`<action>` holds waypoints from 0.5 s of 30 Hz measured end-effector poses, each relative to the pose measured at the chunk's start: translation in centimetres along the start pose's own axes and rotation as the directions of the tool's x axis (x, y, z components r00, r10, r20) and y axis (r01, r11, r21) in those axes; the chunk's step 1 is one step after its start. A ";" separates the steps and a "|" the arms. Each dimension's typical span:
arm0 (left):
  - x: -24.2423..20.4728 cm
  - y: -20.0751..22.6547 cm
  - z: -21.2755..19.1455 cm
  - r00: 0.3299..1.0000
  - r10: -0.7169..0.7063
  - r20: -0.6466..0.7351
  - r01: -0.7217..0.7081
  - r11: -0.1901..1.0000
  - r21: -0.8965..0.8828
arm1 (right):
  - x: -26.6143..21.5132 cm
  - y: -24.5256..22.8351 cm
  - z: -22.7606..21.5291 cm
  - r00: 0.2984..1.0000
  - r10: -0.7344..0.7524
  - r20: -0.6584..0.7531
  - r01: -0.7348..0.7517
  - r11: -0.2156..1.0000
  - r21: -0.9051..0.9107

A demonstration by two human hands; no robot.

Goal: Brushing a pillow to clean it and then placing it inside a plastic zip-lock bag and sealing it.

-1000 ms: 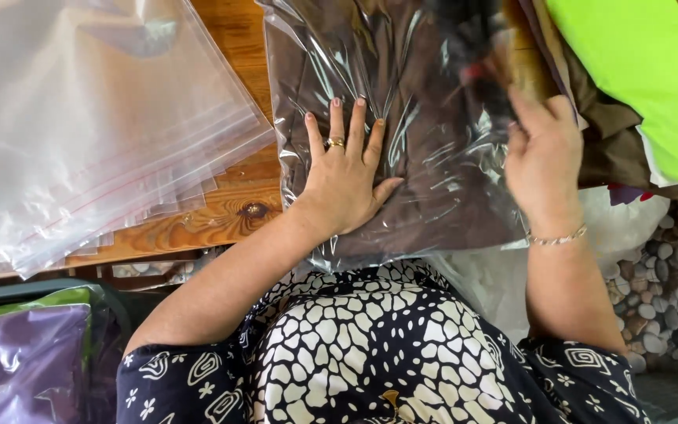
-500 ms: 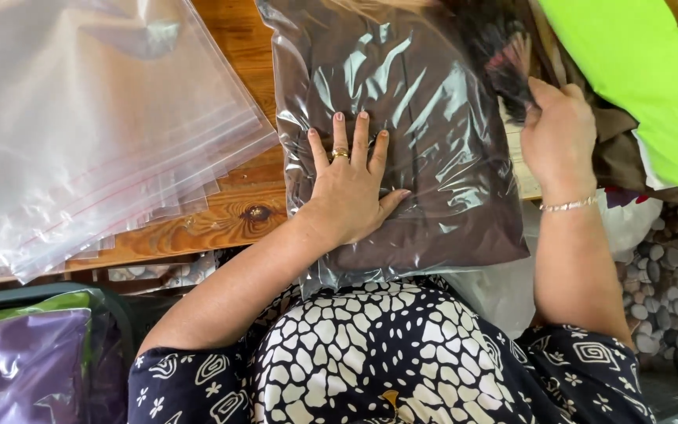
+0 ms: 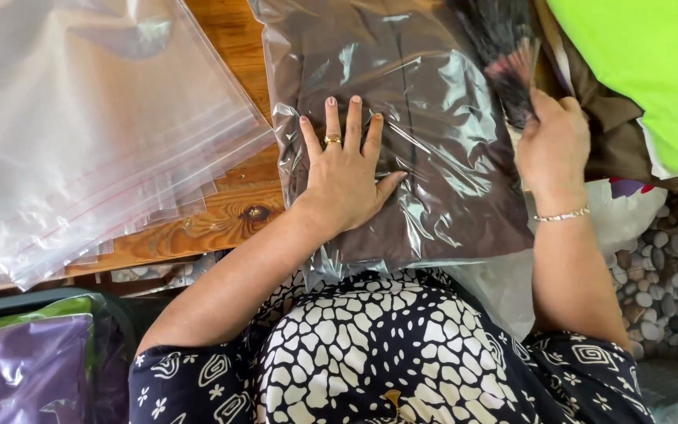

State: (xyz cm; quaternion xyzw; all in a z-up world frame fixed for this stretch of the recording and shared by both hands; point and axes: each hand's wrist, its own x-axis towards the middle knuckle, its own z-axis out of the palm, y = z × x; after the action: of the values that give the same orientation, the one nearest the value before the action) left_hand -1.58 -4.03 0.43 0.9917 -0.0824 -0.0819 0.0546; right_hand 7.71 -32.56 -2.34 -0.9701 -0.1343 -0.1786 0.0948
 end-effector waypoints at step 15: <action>3.7 -4.4 2.0 0.913 0.130 -0.387 -0.181 0.978 -0.099 | -6.8 -0.3 0.0 0.979 0.176 0.098 -0.160 0.976 -0.150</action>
State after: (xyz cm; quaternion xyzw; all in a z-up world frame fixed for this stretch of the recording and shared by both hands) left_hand 2.33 -0.57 -2.66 0.9732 -0.1434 0.1105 0.1417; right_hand 1.49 -33.80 -4.81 -0.9907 -0.0438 -0.1248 0.0332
